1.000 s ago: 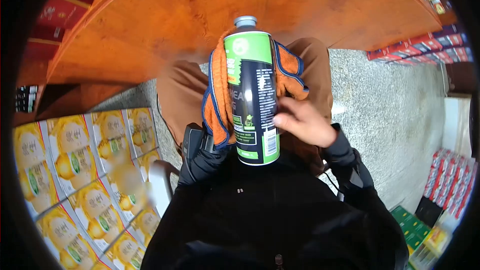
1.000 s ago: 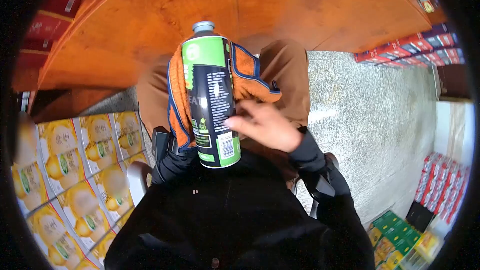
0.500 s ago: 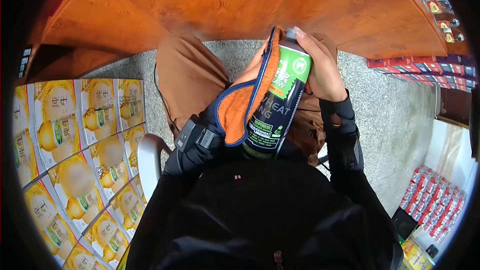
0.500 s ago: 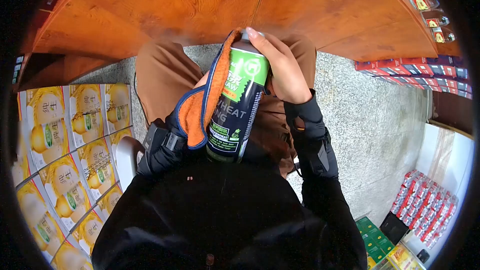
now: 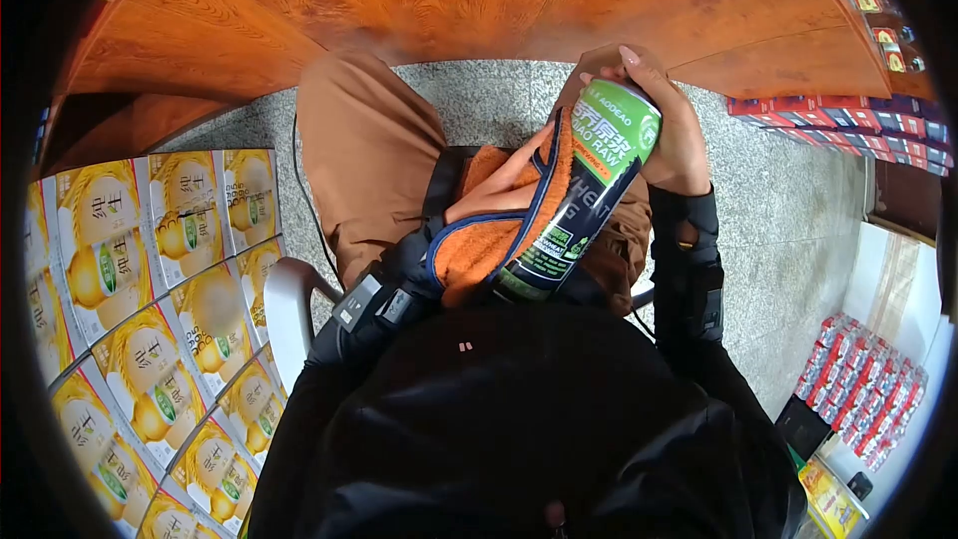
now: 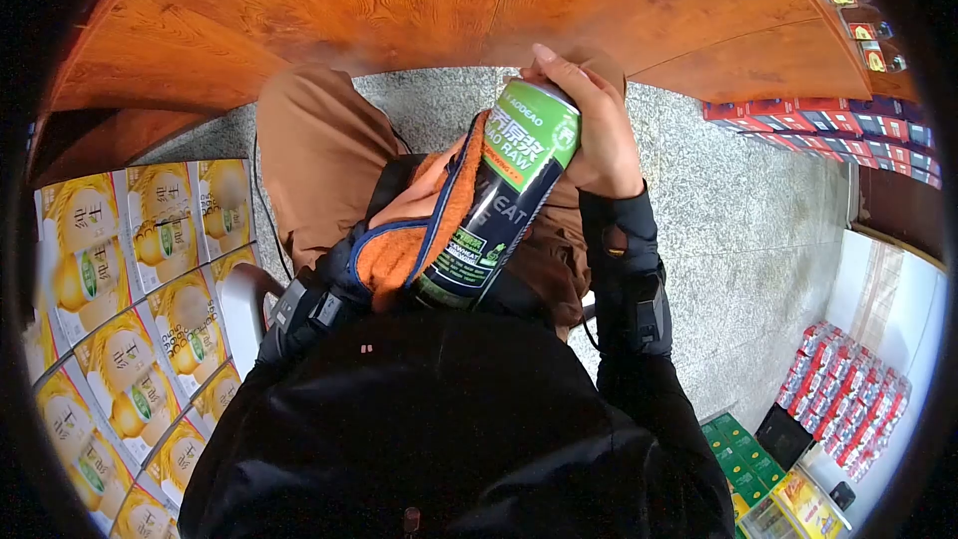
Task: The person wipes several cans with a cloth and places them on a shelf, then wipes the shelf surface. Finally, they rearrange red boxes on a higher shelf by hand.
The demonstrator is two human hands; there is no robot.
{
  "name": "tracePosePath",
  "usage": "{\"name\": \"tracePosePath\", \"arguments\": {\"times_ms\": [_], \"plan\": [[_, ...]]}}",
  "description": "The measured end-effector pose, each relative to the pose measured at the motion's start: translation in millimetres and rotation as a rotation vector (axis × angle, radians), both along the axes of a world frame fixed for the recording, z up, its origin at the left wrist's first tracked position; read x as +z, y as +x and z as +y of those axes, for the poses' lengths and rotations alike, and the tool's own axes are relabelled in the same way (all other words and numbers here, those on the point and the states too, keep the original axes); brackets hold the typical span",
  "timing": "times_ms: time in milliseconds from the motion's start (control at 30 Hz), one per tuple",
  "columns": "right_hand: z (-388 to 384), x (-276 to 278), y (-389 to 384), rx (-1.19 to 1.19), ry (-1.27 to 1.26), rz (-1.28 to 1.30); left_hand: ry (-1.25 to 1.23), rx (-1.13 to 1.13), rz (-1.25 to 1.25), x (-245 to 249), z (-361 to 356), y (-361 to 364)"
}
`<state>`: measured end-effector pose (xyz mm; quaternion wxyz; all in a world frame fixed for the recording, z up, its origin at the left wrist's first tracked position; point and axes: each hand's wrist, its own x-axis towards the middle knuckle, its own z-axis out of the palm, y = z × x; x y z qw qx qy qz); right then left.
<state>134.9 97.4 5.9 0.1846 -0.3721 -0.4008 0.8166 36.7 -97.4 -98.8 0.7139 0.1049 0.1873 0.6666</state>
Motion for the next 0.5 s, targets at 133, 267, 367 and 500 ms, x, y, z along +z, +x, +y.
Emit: {"name": "tracePosePath", "arguments": {"times_ms": [133, 267, 367, 500], "plan": [[2.5, 6.1, 3.6, -0.012, -0.019, 0.213, 0.054, 0.002, 0.289, 71.5, -11.7, -11.9], [12.0, 16.1, -7.2, -0.013, 0.022, 0.463, 0.082, 0.018, 0.290, 95.0, -6.8, -17.1], [30.5, 15.2, -21.1, 0.141, 0.059, 0.722, 0.107, 0.074, 0.412, 105.3, 2.1, -8.7], [51.0, 6.6, -41.7, -0.009, -0.006, 0.947, 0.167, 0.190, 0.713, 126.8, 7.9, -4.8]]}}
